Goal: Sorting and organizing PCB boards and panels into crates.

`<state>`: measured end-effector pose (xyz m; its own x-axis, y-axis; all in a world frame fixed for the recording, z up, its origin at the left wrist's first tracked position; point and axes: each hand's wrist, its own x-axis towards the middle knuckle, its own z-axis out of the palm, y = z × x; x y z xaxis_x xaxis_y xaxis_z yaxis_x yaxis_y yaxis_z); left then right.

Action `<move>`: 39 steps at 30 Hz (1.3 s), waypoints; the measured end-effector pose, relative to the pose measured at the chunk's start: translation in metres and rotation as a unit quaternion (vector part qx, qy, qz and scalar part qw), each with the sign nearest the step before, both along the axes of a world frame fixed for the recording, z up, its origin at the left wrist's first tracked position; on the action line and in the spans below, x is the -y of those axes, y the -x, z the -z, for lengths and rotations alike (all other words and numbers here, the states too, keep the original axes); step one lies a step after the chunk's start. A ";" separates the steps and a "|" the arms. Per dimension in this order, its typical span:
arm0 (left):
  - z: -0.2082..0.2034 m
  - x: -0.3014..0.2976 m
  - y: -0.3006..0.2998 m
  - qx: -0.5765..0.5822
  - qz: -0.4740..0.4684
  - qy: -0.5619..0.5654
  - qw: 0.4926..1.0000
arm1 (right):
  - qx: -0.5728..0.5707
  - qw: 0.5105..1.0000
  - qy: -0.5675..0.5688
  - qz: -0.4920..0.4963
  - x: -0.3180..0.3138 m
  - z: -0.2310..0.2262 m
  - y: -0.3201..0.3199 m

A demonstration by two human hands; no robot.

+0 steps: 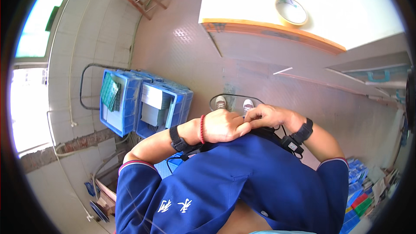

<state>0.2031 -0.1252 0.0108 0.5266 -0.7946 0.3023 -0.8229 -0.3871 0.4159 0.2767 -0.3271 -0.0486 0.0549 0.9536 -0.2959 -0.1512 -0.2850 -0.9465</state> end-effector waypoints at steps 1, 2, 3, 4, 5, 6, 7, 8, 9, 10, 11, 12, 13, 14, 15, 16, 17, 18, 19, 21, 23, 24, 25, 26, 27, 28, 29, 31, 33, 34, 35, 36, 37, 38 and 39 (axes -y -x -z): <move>-0.001 0.001 0.000 0.013 -0.002 -0.011 1.000 | -0.022 1.000 0.012 -0.013 -0.002 -0.001 -0.002; -0.003 0.002 0.000 0.027 -0.005 -0.023 0.999 | -0.024 1.000 0.015 -0.003 -0.002 0.000 -0.003; -0.005 0.003 -0.002 0.025 -0.001 -0.027 0.999 | -0.016 0.999 0.022 -0.027 -0.002 0.003 -0.004; -0.005 0.005 -0.005 0.022 0.008 -0.024 0.999 | -0.008 0.998 0.028 -0.052 -0.002 0.005 -0.004; -0.005 0.005 -0.006 0.015 0.011 -0.019 1.000 | -0.020 0.998 0.029 -0.057 -0.004 -0.001 -0.006; -0.005 0.006 -0.007 0.007 0.013 -0.015 1.000 | -0.023 0.998 0.029 -0.053 -0.005 -0.001 -0.005; -0.003 0.007 -0.008 0.006 0.015 -0.014 1.000 | -0.032 0.997 0.023 -0.067 -0.005 0.000 -0.005; -0.003 0.009 -0.009 0.004 0.018 -0.014 1.000 | -0.039 0.996 0.018 -0.080 -0.005 0.000 -0.005; -0.002 0.010 -0.010 0.001 0.017 -0.002 1.000 | -0.041 0.996 0.018 -0.077 -0.004 0.002 -0.003; -0.002 0.011 -0.012 -0.002 0.016 0.011 1.000 | -0.050 0.996 0.002 -0.071 -0.004 0.006 0.000; -0.001 0.011 -0.011 -0.003 0.017 0.011 1.000 | -0.058 0.996 -0.014 -0.065 -0.004 0.011 0.003; 0.001 0.011 -0.011 -0.052 0.014 0.005 0.999 | -0.059 0.996 -0.014 -0.063 -0.002 0.016 0.005; 0.002 0.011 -0.011 -0.100 0.011 -0.001 0.995 | -0.052 0.996 -0.020 -0.064 0.000 0.020 0.007; 0.002 0.011 -0.012 -0.099 0.007 -0.001 0.995 | -0.043 0.996 -0.027 -0.070 -0.001 0.018 0.006; 0.000 0.011 -0.014 -0.150 0.000 0.040 0.988 | -0.041 0.996 -0.027 -0.074 0.000 0.013 0.004; -0.001 0.011 -0.017 -0.200 -0.008 0.082 0.976 | -0.065 0.995 -0.006 -0.078 0.002 0.007 0.001; -0.004 0.006 -0.019 -0.233 -0.001 0.065 0.970 | -0.088 0.993 0.014 -0.081 0.003 0.001 -0.002; -0.003 0.002 -0.021 -0.230 -0.005 0.065 0.971 | -0.085 0.993 0.014 -0.085 0.005 0.004 -0.002; -0.002 -0.002 -0.022 -0.223 -0.019 0.074 0.972 | -0.077 0.992 0.024 -0.098 0.009 0.009 -0.002; -0.002 -0.015 -0.027 -0.214 -0.039 0.085 0.972 | -0.065 0.993 0.037 -0.088 0.013 0.003 0.001; -0.004 -0.028 -0.027 -0.212 -0.080 0.091 0.970 | 0.017 0.993 0.074 -0.089 0.015 -0.005 0.002; -0.006 -0.035 -0.027 -0.211 -0.100 0.090 0.968 | 0.059 0.991 0.082 -0.090 0.017 -0.006 0.002; -0.007 -0.043 -0.027 -0.214 -0.113 0.092 0.966 | 0.062 0.990 0.084 -0.091 0.021 -0.006 0.004; -0.009 -0.050 -0.026 -0.201 -0.133 0.081 0.967 | 0.116 0.991 0.054 -0.044 0.025 -0.004 0.005; -0.007 -0.057 -0.023 -0.196 -0.157 0.082 0.964 | 0.168 0.985 0.022 0.003 0.028 -0.004 0.007; -0.004 -0.064 -0.019 -0.191 -0.181 0.083 0.961 | 0.171 0.985 0.025 0.000 0.031 -0.007 0.010; -0.003 -0.073 -0.014 -0.189 -0.185 0.086 0.960 | 0.183 0.983 0.006 0.033 0.032 -0.012 0.013; 0.001 -0.088 -0.005 -0.193 -0.242 0.091 0.947 | 0.194 0.979 0.017 0.056 0.036 -0.017 0.018; 0.004 -0.103 0.005 -0.196 -0.285 0.088 0.934 | 0.147 0.986 0.042 0.059 0.042 -0.020 0.020; 0.006 -0.111 0.010 -0.201 -0.303 0.082 0.928 | 0.100 0.990 0.068 0.070 0.046 -0.021 0.022; 0.006 -0.116 0.013 -0.201 -0.317 0.093 0.922 | 0.074 0.991 0.074 0.086 0.051 -0.022 0.025; 0.005 -0.121 0.019 -0.202 -0.325 0.096 0.919 | 0.073 0.992 0.075 0.077 0.055 -0.022 0.027; 0.004 -0.127 0.025 -0.222 -0.359 0.095 0.902 | 0.078 0.990 0.074 0.093 0.058 -0.022 0.029; 0.005 -0.132 0.029 -0.241 -0.389 0.095 0.884 | 0.083 0.987 0.075 0.112 0.061 -0.022 0.031; 0.008 -0.136 0.040 -0.237 -0.421 0.125 0.867 | 0.076 0.987 0.084 0.117 0.063 -0.022 0.034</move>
<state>0.1636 0.0105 0.0024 1.0000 -0.0098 0.0002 -0.0062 -0.6160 0.7877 0.2431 -0.3902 -0.0262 0.3241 0.8481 -0.4192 -0.0915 -0.4129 -0.9061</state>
